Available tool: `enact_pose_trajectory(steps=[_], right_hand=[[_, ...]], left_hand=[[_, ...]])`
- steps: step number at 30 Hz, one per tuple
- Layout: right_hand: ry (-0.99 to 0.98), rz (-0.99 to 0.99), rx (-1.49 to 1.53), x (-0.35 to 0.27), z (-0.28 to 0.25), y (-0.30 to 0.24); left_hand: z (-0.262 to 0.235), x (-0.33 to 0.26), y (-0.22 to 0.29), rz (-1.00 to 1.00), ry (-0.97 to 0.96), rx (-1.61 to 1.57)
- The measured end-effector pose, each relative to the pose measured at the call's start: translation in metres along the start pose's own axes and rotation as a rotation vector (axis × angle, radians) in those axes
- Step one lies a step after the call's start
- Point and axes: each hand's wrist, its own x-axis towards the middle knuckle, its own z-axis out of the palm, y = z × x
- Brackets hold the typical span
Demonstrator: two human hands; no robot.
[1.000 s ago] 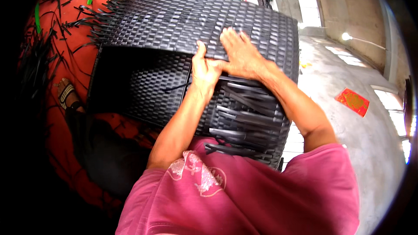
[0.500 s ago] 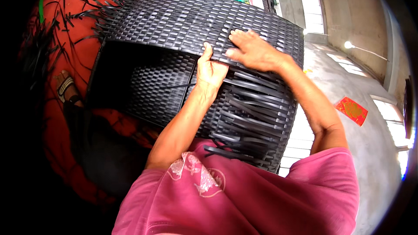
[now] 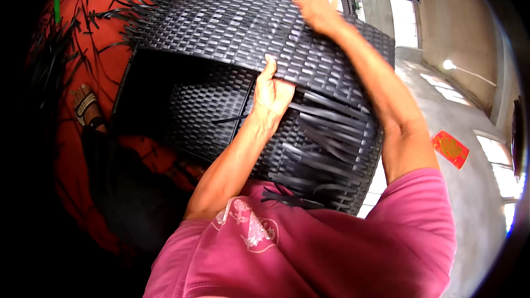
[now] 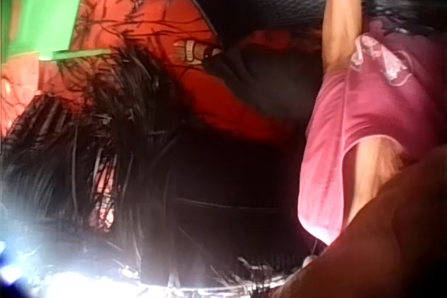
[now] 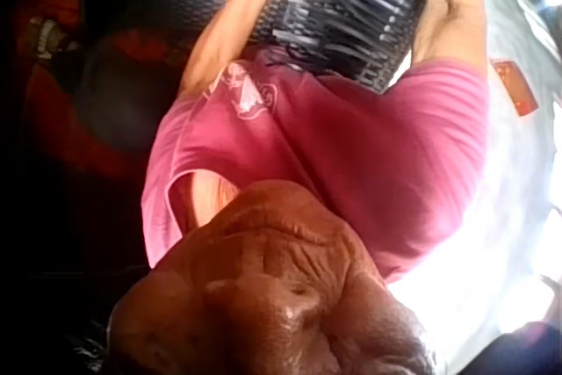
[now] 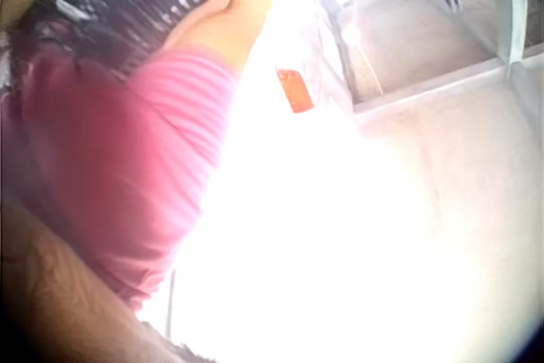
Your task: The person weaves black plastic strips into the frame of a piece of furniture by hand, threading the strips through existing weaves and pulling them tight, and then turns the frame over to pat the surface flat.
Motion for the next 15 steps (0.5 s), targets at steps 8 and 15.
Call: enact_pose_trajectory(steps=[8,15], right_hand=[[0.079,-0.232,-0.435,-0.037,0.034,0.004],[0.148,-0.158,-0.684,-0.044,-0.071,-0.005]], left_hand=[[0.002,-0.002,-0.013,-0.010,0.033,0.060],[0.008,0.002,0.003,-0.001,0.012,0.086]])
